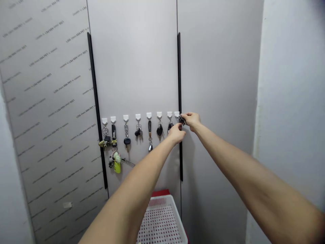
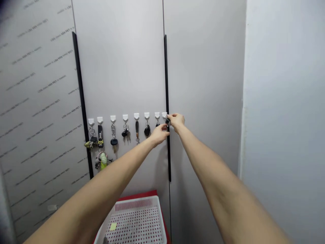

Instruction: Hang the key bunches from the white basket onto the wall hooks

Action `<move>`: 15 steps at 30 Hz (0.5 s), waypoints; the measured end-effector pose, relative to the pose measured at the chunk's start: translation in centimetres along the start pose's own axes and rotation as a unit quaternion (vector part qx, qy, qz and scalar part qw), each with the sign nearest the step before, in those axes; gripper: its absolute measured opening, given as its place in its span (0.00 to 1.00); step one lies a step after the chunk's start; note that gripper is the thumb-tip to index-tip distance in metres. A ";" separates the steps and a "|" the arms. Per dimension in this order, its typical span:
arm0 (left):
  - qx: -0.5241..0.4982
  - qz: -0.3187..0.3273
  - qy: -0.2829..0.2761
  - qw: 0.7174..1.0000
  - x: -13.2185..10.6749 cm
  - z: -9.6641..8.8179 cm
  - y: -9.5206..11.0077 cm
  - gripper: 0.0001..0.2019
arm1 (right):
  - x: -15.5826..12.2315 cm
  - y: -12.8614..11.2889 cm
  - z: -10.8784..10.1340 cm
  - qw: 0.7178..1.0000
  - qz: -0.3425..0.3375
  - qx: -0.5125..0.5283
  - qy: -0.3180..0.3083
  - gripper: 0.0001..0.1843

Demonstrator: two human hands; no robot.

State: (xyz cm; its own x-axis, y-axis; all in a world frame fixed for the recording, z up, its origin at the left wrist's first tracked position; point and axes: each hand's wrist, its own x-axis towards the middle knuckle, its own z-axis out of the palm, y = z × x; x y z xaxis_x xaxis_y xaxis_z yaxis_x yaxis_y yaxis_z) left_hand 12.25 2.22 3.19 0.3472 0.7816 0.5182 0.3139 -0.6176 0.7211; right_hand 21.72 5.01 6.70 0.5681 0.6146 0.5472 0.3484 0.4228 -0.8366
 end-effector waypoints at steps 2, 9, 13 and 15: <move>0.009 -0.004 0.005 1.000 0.8 0.0 -0.4 0.24 | 0.6 0.1 0.6 1.000 0.018 -0.006 0.007 0.06; 0.015 -0.022 -0.004 1.000 1.9 0.6 -2.2 0.23 | 1.4 2.1 1.4 0.998 0.037 -0.044 0.025 0.06; -0.017 -0.032 -0.017 0.999 0.9 0.9 -3.5 0.22 | 0.7 3.8 1.3 0.998 0.026 -0.058 0.008 0.08; -0.034 -0.049 -0.016 0.998 -0.1 0.7 -4.3 0.22 | -0.1 4.8 1.0 0.999 0.026 -0.033 -0.017 0.09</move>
State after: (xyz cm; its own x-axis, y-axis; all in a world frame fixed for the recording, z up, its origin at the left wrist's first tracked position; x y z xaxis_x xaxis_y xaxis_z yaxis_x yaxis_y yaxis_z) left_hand 11.51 4.71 -0.25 0.3468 0.8340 0.4292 0.2867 -0.5299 0.7981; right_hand 22.56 7.64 2.66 0.5610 0.6578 0.5026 0.3682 0.3455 -0.8632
